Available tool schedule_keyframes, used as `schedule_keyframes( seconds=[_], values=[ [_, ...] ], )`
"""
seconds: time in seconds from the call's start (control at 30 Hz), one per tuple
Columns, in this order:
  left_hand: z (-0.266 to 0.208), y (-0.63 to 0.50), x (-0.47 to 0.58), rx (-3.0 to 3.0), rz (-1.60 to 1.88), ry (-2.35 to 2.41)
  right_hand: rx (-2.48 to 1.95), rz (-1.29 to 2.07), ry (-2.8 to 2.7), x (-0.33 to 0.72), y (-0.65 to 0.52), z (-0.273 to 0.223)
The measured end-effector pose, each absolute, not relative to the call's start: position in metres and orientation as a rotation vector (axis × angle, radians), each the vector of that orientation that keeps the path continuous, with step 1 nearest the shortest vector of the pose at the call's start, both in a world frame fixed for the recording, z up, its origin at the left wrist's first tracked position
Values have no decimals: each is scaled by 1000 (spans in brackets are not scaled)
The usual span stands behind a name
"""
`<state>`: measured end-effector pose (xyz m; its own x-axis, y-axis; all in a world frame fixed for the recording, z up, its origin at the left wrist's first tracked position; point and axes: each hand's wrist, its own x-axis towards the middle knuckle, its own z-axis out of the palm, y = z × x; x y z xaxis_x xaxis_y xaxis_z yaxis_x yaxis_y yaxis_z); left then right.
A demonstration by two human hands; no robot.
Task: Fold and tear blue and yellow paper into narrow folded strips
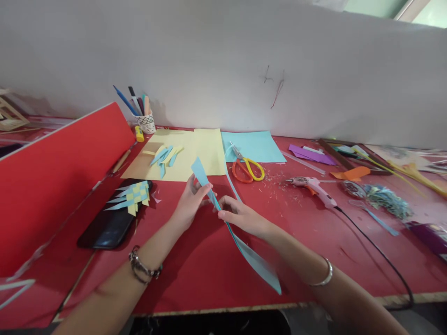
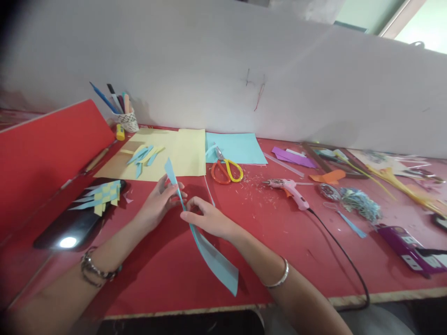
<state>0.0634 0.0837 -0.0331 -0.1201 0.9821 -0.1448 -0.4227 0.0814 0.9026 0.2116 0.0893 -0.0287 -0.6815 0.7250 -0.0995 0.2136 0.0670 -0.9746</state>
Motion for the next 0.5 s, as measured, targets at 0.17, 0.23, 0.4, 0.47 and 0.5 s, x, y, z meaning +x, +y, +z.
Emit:
schedule_keyframes(
  seconds=[0.17, 0.23, 0.4, 0.47, 0.5],
  values=[
    [-34, 83, 62, 691, 1382, 1000, -912, 1680, -1906, 213, 91, -31],
    [-34, 83, 63, 660, 1388, 986, -899, 1687, -1895, 213, 92, -31],
    [-34, 83, 64, 535, 1412, 956, -927, 1700, -1872, 212, 92, -27],
    [-34, 82, 65, 515, 1407, 946, -954, 1714, -1875, 211, 91, -26],
    [-33, 81, 65, 510, 1392, 949, -954, 1706, -1876, 211, 90, -25]
  ],
)
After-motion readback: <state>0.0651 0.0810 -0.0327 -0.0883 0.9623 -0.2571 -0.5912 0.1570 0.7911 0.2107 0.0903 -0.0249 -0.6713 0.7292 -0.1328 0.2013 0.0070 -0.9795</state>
